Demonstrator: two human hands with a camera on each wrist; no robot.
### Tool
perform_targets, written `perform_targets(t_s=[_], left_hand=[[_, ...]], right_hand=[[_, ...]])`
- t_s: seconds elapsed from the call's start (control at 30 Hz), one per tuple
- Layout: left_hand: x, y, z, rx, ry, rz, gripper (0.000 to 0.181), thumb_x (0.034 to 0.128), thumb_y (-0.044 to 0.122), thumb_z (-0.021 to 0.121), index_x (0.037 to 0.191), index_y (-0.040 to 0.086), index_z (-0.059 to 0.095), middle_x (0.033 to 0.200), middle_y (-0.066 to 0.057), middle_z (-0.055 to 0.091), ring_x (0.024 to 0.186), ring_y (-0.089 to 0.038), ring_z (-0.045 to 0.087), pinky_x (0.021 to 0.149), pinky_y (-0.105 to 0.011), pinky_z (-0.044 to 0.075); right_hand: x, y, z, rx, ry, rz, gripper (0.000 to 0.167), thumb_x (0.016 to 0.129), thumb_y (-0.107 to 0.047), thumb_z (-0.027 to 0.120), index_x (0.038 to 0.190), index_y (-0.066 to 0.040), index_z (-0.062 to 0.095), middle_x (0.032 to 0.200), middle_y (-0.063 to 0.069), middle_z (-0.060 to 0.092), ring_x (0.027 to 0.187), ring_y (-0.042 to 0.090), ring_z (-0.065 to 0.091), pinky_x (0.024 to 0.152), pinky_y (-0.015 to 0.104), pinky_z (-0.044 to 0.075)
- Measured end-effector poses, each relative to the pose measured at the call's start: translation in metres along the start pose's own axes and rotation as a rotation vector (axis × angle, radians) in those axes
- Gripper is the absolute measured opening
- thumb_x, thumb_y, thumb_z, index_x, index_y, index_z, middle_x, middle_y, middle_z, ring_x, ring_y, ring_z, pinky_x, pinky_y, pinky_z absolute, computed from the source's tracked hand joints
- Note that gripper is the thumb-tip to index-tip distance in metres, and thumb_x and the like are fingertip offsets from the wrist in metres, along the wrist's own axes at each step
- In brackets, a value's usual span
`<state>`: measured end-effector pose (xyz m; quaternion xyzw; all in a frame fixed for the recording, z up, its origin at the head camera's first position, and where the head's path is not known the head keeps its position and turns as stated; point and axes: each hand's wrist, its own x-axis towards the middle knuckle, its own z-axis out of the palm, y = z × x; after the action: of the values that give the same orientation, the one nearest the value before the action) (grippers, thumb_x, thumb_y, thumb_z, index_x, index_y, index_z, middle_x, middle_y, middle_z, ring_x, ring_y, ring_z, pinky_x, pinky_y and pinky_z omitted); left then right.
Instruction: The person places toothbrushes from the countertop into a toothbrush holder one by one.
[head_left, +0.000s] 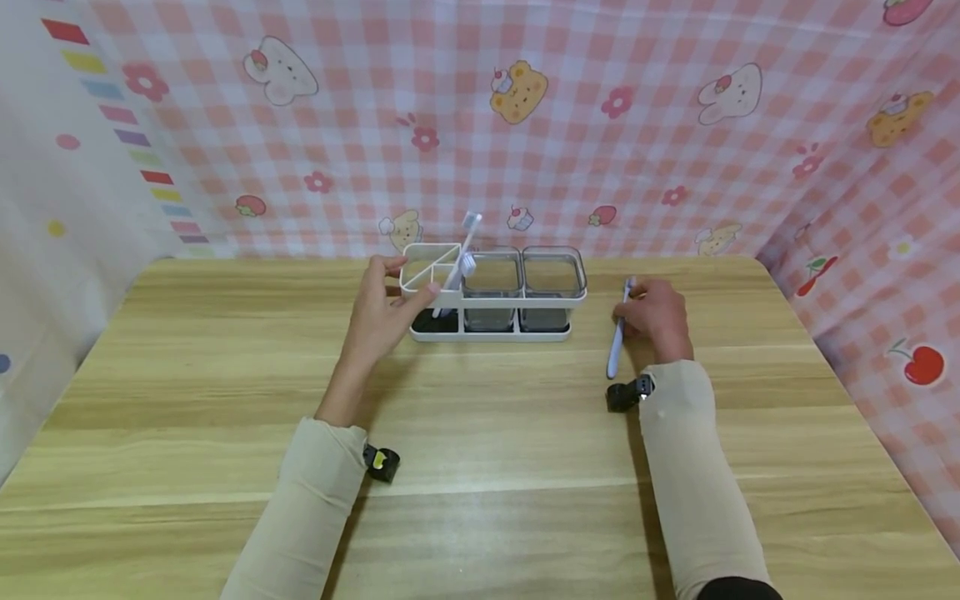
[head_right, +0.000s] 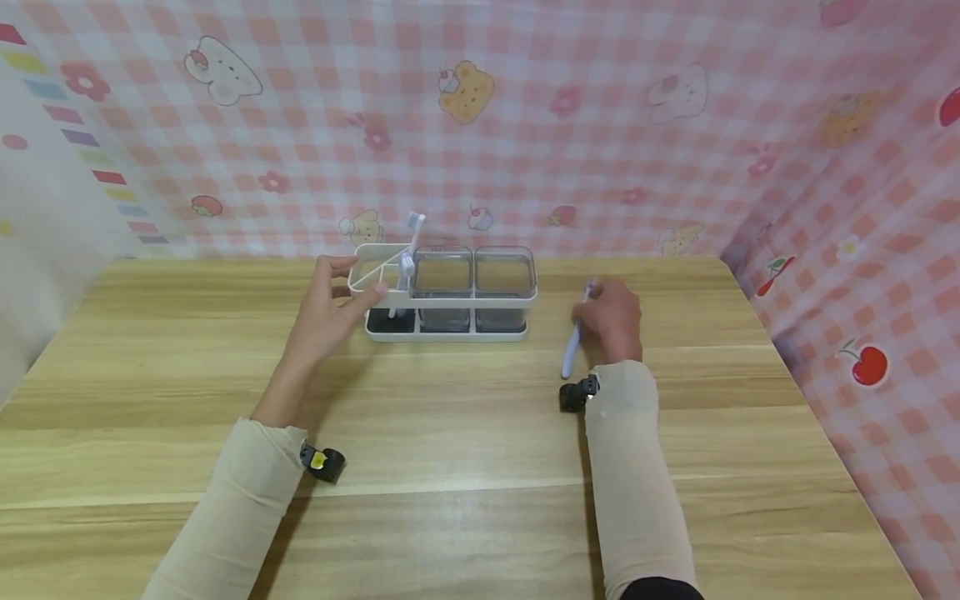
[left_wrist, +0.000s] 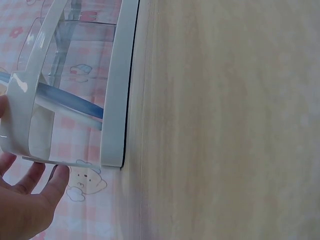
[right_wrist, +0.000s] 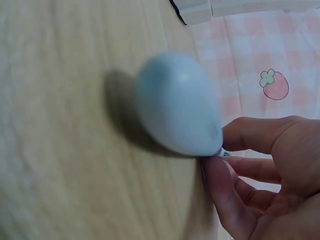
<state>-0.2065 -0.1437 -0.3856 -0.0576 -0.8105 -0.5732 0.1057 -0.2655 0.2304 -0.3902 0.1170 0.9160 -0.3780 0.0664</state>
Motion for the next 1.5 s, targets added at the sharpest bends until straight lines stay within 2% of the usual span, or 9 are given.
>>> perform_targets(t_s=[0.3,0.57,0.93,1.23,1.5], left_hand=[[0.0,0.001,0.001,0.0,-0.009,-0.001,0.061,0.0927,0.028,0.074,0.137,-0.001,0.044,0.128,-0.019,0.049,0.105,-0.035,0.056,0.091,-0.046,0.05],[-0.002,-0.003,0.0,-0.013,0.003,-0.014,0.061,0.092,0.029,0.075,0.136,-0.001,0.045,0.127,-0.021,0.05,0.105,-0.037,0.054,0.09,-0.045,0.05],[-0.002,-0.004,0.0,-0.007,-0.002,-0.01,0.062,0.092,0.03,0.075,0.136,-0.002,0.044,0.128,-0.021,0.05,0.104,-0.036,0.055,0.089,-0.045,0.05],[0.001,-0.003,0.001,-0.002,-0.005,0.007,0.062,0.0926,0.03,0.074,0.135,-0.003,0.044,0.129,-0.024,0.049,0.104,-0.037,0.055,0.089,-0.045,0.05],[0.001,-0.003,0.0,0.011,-0.001,0.008,0.062,0.0925,0.031,0.074,0.136,-0.002,0.044,0.13,-0.023,0.049,0.104,-0.036,0.056,0.088,-0.045,0.05]], right_hand=[[-0.001,0.005,-0.002,-0.004,0.033,-0.036,0.031,0.091,-0.013,0.064,0.115,0.007,0.062,0.109,0.025,0.067,0.055,0.008,0.062,0.057,0.022,0.051],[0.005,0.009,0.002,0.152,0.009,0.071,0.037,0.096,-0.014,0.061,0.128,0.006,0.059,0.121,0.025,0.062,0.055,0.005,0.061,0.056,0.022,0.054],[0.002,0.008,0.004,0.251,0.022,0.096,0.045,0.095,-0.013,0.059,0.138,0.002,0.056,0.119,0.02,0.058,0.058,0.006,0.062,0.059,0.025,0.057],[-0.003,0.001,-0.004,0.207,0.118,0.04,0.045,0.095,-0.015,0.06,0.138,-0.001,0.058,0.117,0.017,0.063,0.068,0.008,0.061,0.061,0.026,0.058],[-0.009,-0.015,-0.015,0.355,0.184,-0.029,0.046,0.092,-0.008,0.062,0.136,0.003,0.056,0.097,0.006,0.054,0.062,0.004,0.058,0.064,0.03,0.06]])
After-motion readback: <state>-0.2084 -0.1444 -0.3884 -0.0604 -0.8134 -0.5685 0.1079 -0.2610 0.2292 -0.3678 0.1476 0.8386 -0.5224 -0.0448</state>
